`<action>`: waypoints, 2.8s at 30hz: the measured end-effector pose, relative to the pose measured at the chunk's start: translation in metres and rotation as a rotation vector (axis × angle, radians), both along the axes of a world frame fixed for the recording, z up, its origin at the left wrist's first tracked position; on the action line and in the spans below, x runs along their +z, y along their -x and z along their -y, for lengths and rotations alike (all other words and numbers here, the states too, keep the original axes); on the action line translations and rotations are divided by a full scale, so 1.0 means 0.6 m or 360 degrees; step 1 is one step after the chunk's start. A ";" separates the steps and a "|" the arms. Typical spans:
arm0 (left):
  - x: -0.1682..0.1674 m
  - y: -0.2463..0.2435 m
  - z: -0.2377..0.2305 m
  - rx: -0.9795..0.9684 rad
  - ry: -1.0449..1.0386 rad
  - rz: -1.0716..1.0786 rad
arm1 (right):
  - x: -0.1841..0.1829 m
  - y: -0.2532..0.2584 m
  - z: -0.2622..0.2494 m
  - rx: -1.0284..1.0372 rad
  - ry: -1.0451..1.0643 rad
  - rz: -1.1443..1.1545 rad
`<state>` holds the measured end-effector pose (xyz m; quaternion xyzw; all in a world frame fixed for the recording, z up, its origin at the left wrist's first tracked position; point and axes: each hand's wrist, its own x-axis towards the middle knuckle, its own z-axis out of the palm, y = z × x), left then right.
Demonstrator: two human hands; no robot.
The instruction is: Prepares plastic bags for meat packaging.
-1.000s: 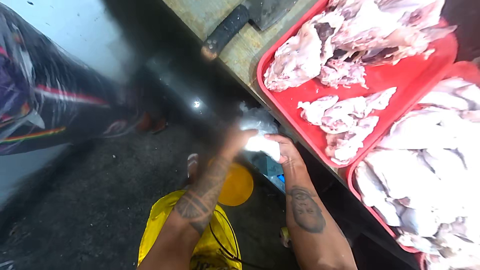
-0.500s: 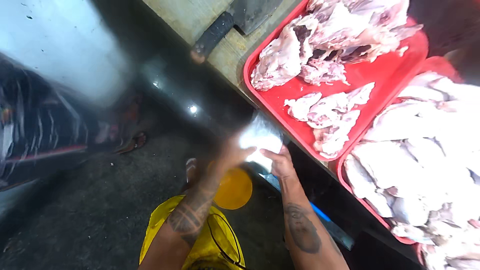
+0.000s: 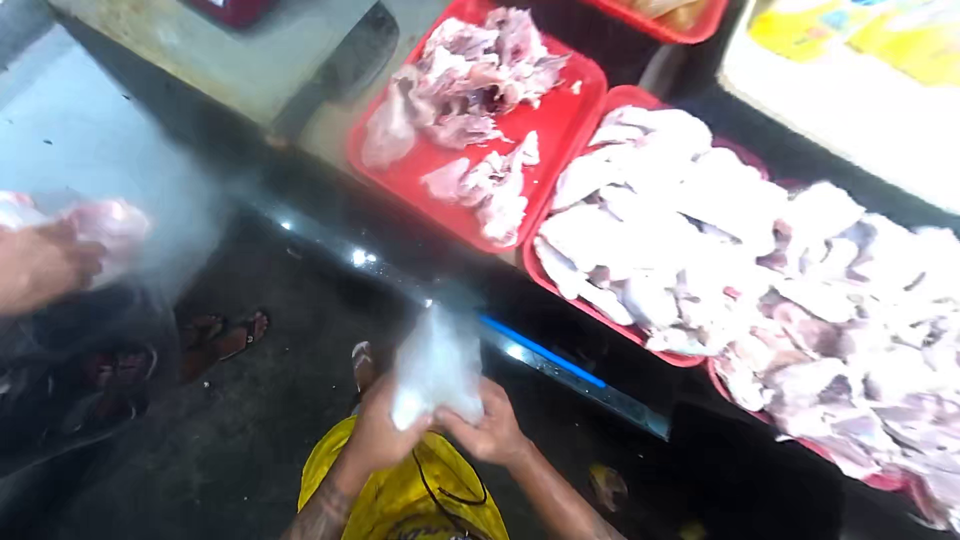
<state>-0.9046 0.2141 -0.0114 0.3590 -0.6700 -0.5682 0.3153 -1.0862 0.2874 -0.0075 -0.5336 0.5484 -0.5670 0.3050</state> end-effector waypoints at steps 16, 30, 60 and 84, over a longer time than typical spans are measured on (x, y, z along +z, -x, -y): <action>0.140 0.041 -0.363 -0.0180 0.0024 -0.0397 | 0.065 0.036 -0.342 0.0007 0.0476 -0.0266; 0.079 -0.118 -0.571 0.0428 0.0094 -0.0259 | 0.036 -0.107 -0.441 0.0809 -0.0272 -0.0457; 0.100 -0.211 -0.224 0.0375 0.0343 0.0629 | 0.027 -0.195 -0.105 0.0983 -0.0328 -0.0361; 0.046 -0.299 0.340 -0.0559 -0.1042 -0.0243 | 0.156 -0.337 0.409 0.0124 -0.0825 -0.0320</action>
